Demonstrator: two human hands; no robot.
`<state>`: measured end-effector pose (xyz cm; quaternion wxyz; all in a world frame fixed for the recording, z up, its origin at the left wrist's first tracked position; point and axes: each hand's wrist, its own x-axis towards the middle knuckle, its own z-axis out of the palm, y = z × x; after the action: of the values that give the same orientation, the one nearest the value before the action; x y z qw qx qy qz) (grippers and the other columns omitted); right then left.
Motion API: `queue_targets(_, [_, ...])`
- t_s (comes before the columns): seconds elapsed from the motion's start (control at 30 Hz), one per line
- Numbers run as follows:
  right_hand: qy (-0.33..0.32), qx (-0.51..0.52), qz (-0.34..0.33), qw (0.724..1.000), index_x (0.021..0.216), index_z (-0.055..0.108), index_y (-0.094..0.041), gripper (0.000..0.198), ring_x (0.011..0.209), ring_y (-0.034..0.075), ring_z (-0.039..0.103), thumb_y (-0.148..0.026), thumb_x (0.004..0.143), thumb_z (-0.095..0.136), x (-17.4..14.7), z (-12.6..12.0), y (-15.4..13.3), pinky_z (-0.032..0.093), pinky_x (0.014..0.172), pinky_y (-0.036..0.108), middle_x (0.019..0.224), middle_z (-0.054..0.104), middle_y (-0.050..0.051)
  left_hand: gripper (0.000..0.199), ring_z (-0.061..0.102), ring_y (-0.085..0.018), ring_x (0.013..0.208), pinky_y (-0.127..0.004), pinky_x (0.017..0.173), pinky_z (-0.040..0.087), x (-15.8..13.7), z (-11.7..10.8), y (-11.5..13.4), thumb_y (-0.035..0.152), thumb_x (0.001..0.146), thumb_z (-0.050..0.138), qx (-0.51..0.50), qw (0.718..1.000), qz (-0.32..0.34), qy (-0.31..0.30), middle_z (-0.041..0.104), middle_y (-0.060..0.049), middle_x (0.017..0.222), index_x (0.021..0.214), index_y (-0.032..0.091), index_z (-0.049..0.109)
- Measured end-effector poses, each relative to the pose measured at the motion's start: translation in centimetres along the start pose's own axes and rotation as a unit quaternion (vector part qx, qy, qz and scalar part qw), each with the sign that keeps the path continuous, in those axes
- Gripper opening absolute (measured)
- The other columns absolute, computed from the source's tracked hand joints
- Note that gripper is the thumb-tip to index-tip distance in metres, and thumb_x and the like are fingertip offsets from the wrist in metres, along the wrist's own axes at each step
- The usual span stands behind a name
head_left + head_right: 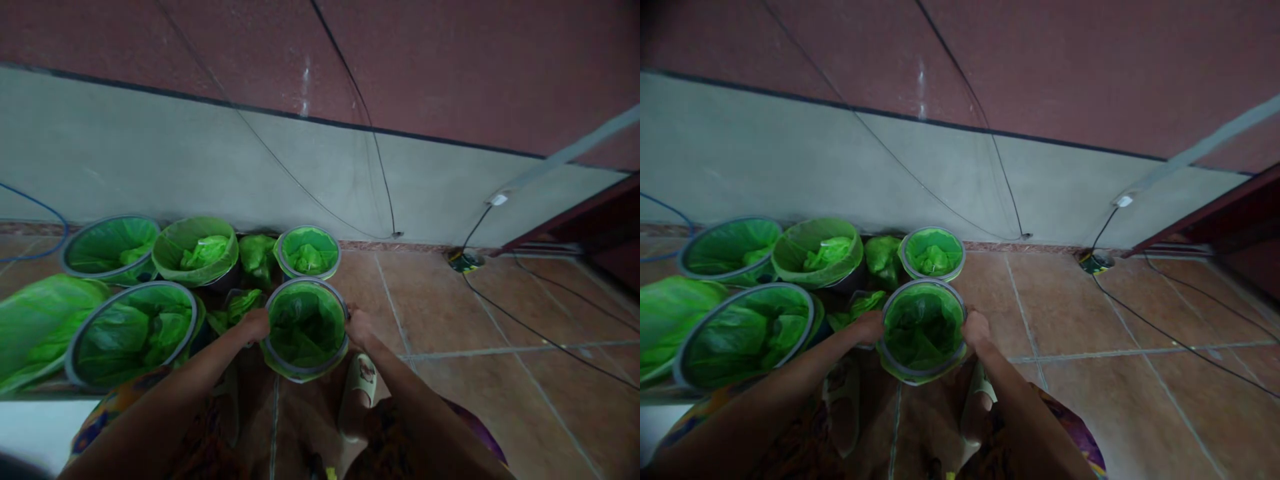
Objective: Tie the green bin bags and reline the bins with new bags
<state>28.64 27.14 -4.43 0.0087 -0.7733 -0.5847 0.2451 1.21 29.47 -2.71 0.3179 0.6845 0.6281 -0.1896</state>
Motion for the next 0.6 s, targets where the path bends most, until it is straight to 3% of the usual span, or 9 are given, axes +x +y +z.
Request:
queue_targets(0.33, [-0.046, -0.076, 0.008, 0.996, 0.113, 0.066, -0.013, 0.032, 0.097, 0.025, 0.07, -0.02, 0.084, 0.056, 1.3, 2.3, 0.1, 0.051, 0.075, 0.025, 0.101, 0.073, 0.016, 0.017, 0.07, -0.031, 0.091, -0.031, 0.071, 0.052, 0.6, 0.5, -0.5, 0.021, 0.074, 0.059, 0.005, 1.0, 0.0, -0.001, 0.074, -0.018, 0.09, 0.08, 0.013, 0.073])
queue_targets(0.6, [-0.043, -0.084, -0.028, 0.995, 0.107, 0.068, -0.011, 0.029, 0.102, 0.029, 0.068, -0.011, 0.083, 0.052, 2.0, 3.1, 0.2, 0.051, 0.086, 0.032, 0.101, 0.072, 0.019, 0.017, 0.071, -0.029, 0.08, -0.03, 0.064, 0.053, 1.0, 1.2, -0.3, 0.019, 0.075, 0.06, -0.013, 0.999, -0.029, -0.01, 0.073, -0.017, 0.077, 0.082, 0.011, 0.073])
